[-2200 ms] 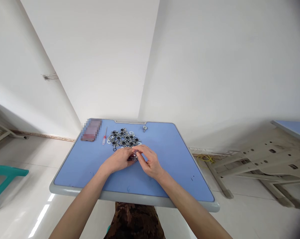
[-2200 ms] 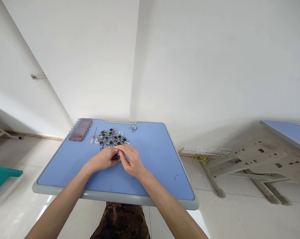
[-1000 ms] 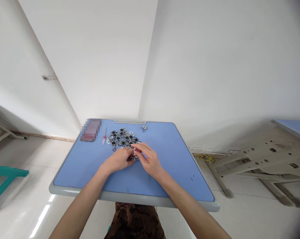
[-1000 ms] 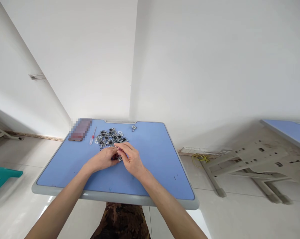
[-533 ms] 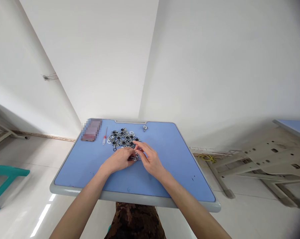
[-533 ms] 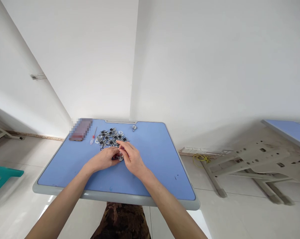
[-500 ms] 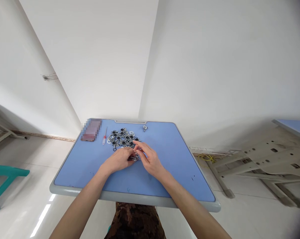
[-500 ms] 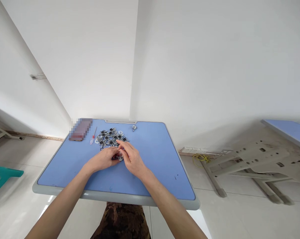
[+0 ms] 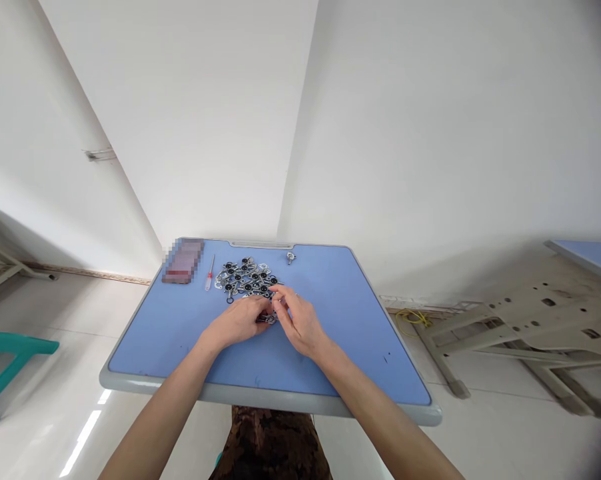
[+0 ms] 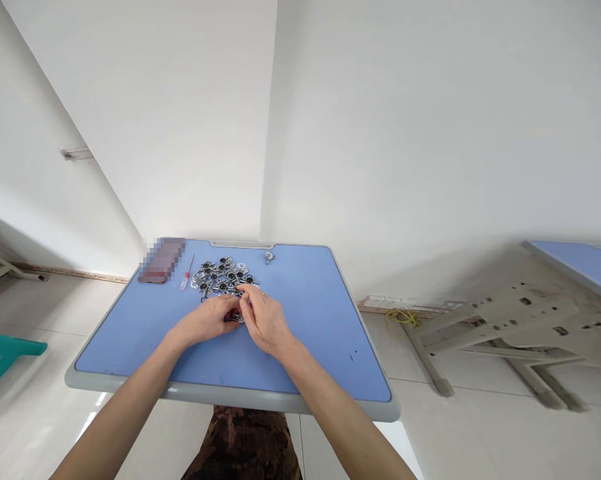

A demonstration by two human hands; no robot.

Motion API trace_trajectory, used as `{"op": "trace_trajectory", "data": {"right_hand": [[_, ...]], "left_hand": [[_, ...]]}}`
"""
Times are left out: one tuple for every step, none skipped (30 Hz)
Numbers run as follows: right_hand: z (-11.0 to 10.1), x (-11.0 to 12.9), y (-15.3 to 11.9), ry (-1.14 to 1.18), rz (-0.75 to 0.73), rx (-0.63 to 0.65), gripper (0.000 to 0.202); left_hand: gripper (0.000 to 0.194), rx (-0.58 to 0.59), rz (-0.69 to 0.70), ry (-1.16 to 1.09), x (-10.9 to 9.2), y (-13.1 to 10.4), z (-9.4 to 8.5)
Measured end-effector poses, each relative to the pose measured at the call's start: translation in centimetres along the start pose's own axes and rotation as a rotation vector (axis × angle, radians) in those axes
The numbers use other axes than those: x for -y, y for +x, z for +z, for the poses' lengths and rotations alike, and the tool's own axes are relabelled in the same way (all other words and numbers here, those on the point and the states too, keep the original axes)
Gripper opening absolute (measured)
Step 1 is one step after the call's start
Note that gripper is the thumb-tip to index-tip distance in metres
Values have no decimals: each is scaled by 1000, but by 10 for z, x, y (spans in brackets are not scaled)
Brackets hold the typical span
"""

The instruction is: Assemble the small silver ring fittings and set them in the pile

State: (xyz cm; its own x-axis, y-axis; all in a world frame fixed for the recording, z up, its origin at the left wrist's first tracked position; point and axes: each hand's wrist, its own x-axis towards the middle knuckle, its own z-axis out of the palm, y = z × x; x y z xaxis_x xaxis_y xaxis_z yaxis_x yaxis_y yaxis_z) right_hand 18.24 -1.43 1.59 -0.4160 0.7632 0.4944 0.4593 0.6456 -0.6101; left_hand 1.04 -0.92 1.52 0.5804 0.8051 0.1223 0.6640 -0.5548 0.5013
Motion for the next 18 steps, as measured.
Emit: {"op": "trace_trajectory", "data": {"right_hand": [[0,0,0,-25,9,-7,26],[1,-1,0,-46,20,-14,24],[2,-1,0,-62,32,-21,23],[3,-2,0,-72,44,-24,23],[3,-2,1,-74,56,-23,24],[4,-1,1,-65,65,-19,26],[4,-1,1,-44,71,-12,28],[4,0,1,-9,70,-3,30],[4,0,2,35,63,5,31],[4,1,2,81,52,14,32],[4,2,1,124,40,21,32],[4,2,1,158,30,25,31],[4,2,1,181,19,25,29],[4,2,1,198,9,22,27],[4,3,0,213,3,19,25],[4,3,0,227,0,16,23],[4,3,0,240,2,22,20],[4,3,-1,248,11,38,18]], "left_hand": [[3,-1,0,5,0,0,0],[2,-3,2,9,-1,0,0],[3,-4,5,10,-1,1,0],[4,-2,5,10,-1,1,0],[5,2,4,10,-1,1,0],[5,4,-1,11,-1,1,1],[4,3,-7,14,-1,1,0],[3,0,-11,16,-1,1,0],[2,-4,-11,14,-1,0,0],[2,-8,-7,8,-1,0,0],[2,-8,-2,-1,-1,0,0],[2,-6,3,-11,0,-1,0],[3,-5,5,-19,0,-1,0],[3,-4,5,-25,0,-1,0],[3,-3,4,-28,0,-1,0],[3,-4,4,-30,0,-1,0],[3,-6,5,-30,0,-1,0],[2,-8,5,-28,0,-1,0]]}}
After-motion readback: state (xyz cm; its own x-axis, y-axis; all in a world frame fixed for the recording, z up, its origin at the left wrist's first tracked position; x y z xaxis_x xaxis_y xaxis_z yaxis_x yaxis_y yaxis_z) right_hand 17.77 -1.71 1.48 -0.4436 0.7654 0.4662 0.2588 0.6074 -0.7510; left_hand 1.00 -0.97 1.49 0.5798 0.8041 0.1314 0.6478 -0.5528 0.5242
